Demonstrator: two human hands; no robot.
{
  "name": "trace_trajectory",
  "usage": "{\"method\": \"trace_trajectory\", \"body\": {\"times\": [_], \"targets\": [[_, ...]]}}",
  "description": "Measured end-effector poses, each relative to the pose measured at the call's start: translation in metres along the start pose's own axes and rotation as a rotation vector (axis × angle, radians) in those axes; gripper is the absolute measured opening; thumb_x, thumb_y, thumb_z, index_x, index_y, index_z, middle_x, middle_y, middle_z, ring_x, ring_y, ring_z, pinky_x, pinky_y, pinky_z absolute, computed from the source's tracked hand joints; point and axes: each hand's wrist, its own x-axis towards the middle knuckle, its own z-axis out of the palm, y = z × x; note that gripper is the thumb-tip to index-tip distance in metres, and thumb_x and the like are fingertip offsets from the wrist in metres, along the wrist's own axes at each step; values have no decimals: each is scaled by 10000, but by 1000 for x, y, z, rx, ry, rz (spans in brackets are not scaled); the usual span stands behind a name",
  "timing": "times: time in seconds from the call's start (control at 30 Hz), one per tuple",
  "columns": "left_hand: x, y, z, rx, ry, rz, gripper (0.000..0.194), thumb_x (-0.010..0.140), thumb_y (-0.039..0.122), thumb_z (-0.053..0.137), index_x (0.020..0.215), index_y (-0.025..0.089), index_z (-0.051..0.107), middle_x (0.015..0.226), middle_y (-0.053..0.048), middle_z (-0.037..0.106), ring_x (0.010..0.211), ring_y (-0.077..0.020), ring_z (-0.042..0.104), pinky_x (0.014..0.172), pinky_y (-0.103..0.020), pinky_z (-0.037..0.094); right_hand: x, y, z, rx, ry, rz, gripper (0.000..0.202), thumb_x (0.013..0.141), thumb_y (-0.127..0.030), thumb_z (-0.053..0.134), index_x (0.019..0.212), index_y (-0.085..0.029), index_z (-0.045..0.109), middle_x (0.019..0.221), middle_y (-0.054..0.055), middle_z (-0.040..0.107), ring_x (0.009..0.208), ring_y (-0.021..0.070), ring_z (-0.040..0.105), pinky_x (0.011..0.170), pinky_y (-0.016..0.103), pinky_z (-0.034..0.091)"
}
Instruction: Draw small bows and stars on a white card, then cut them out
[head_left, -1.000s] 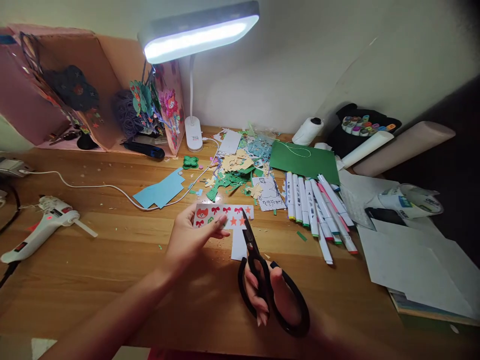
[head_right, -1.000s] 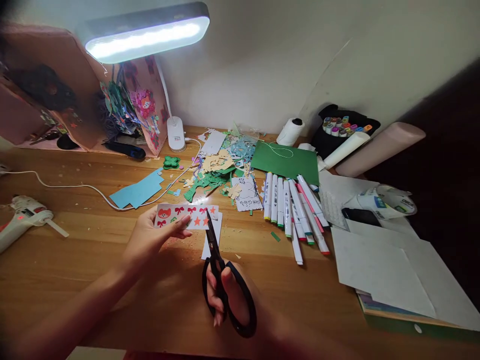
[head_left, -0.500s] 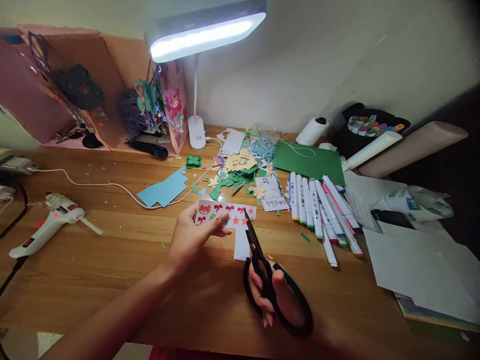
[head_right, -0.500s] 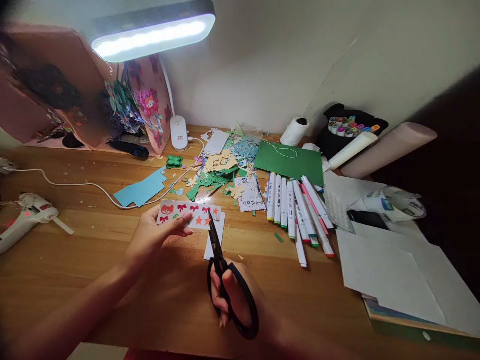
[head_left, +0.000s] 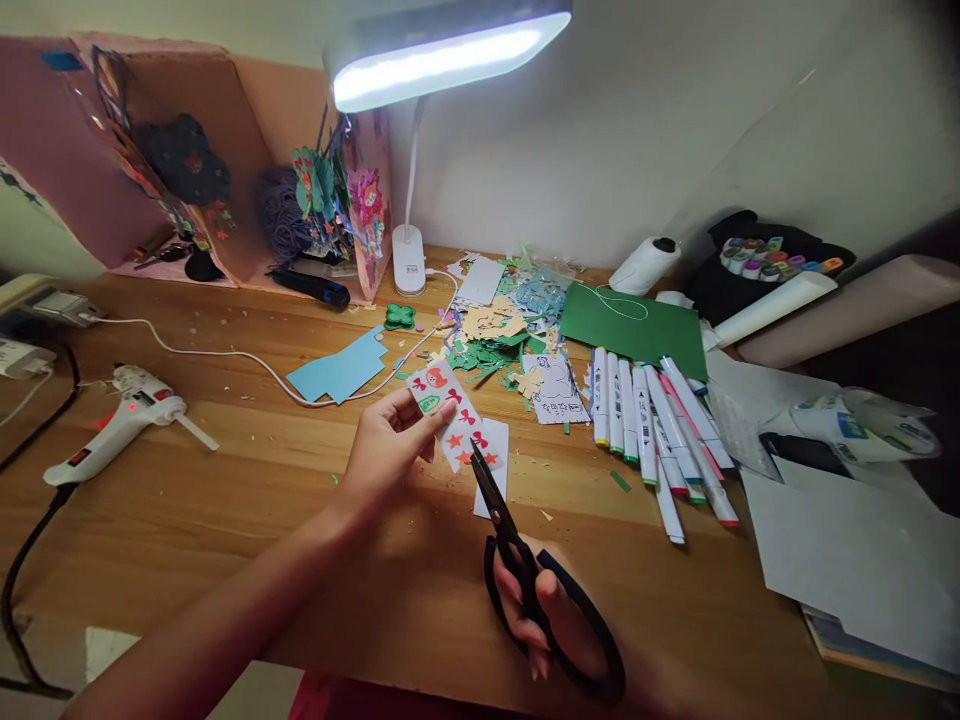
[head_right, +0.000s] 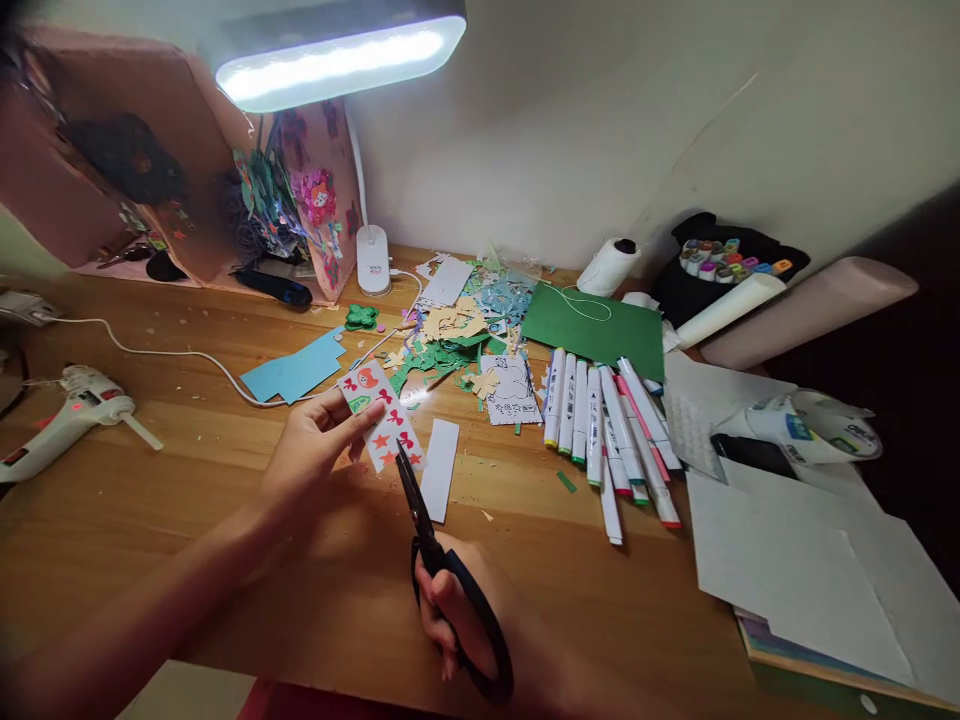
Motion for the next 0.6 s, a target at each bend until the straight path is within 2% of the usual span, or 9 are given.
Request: {"method": "trace_trajectory", "body": {"times": [0.13, 0.33, 0.5, 0.6], "targets": [[0, -4, -1, 54, -32, 26, 255, 717, 380, 691, 720, 134, 622, 553, 33, 522, 443, -57, 394, 413, -172, 290, 0, -1, 1, -20, -24, 29, 585, 745, -775, 346, 722, -192, 397, 514, -79, 352, 398, 52, 295, 389, 174, 337], [1, -12, -2, 91, -95, 52, 251, 751, 397, 664, 770, 148, 641, 633, 6, 576, 533, -93, 478, 477, -192, 350, -1, 11, -4, -35, -79, 60, 618, 705, -810, 343, 727, -194, 386, 526, -77, 353, 394, 43, 269, 357, 169, 287], [2, -18, -3, 193, -104, 136, 290, 767, 439, 637, 675, 164, 619, 599, 12, 539, 539, -104, 463, 479, -204, 335, -3, 1, -3, -63, -120, 88, 634, 711, -812, 321, 740, -185, 404, 559, -62, 363, 429, 49, 286, 375, 168, 280], [1, -19, -3, 237, -103, 171, 291, 782, 438, 622, 674, 167, 611, 605, 13, 521, 560, -109, 451, 486, -205, 323, -6, 4, -3, -55, -133, 77, 659, 727, -811, 269, 796, -175, 429, 580, -55, 376, 441, 56, 297, 404, 174, 322]]}}
